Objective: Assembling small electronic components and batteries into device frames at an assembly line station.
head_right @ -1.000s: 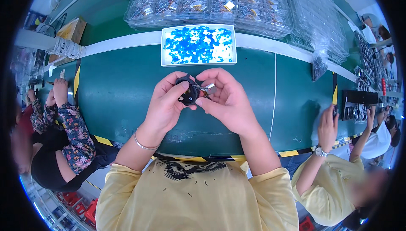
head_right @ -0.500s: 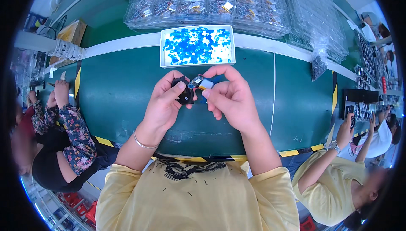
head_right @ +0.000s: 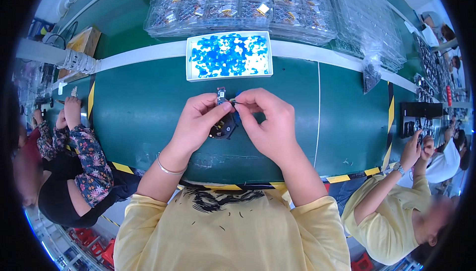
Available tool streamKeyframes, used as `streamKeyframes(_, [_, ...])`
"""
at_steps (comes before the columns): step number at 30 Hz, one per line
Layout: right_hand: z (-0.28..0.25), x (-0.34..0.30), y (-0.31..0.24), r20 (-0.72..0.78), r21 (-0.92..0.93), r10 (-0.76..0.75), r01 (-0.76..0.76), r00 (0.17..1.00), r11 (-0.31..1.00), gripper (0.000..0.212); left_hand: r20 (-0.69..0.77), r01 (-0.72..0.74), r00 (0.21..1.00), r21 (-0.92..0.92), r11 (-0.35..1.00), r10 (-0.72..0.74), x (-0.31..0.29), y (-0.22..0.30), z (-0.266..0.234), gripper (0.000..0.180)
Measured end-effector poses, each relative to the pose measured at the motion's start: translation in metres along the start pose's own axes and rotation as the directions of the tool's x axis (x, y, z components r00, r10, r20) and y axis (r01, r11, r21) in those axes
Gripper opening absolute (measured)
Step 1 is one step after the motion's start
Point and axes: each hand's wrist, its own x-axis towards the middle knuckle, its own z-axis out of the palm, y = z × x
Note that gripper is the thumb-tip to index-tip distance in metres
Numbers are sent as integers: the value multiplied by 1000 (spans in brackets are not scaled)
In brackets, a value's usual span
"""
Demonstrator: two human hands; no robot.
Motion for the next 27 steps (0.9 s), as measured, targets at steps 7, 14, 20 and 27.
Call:
streamKeyframes(7, [4, 3, 2, 27, -295, -361, 353, 932, 888, 14, -79, 64, 991, -417, 907, -106, 0, 4, 5, 14])
streamKeyframes(14, [4, 6, -1, 68, -190, -231, 240, 970, 952, 12, -8, 167, 981, -495, 853, -196, 0, 7, 5, 13])
streamKeyframes(20, [-6, 12, 9, -28, -191, -62, 56, 998, 980, 8, -20, 201, 971, -457, 867, -236, -2, 11, 5, 12])
streamKeyframes(27, [-15, 4, 16, 408, -671, 28, 278, 913, 688, 5, -12, 245, 952, -569, 785, -306, 2, 11, -1, 14])
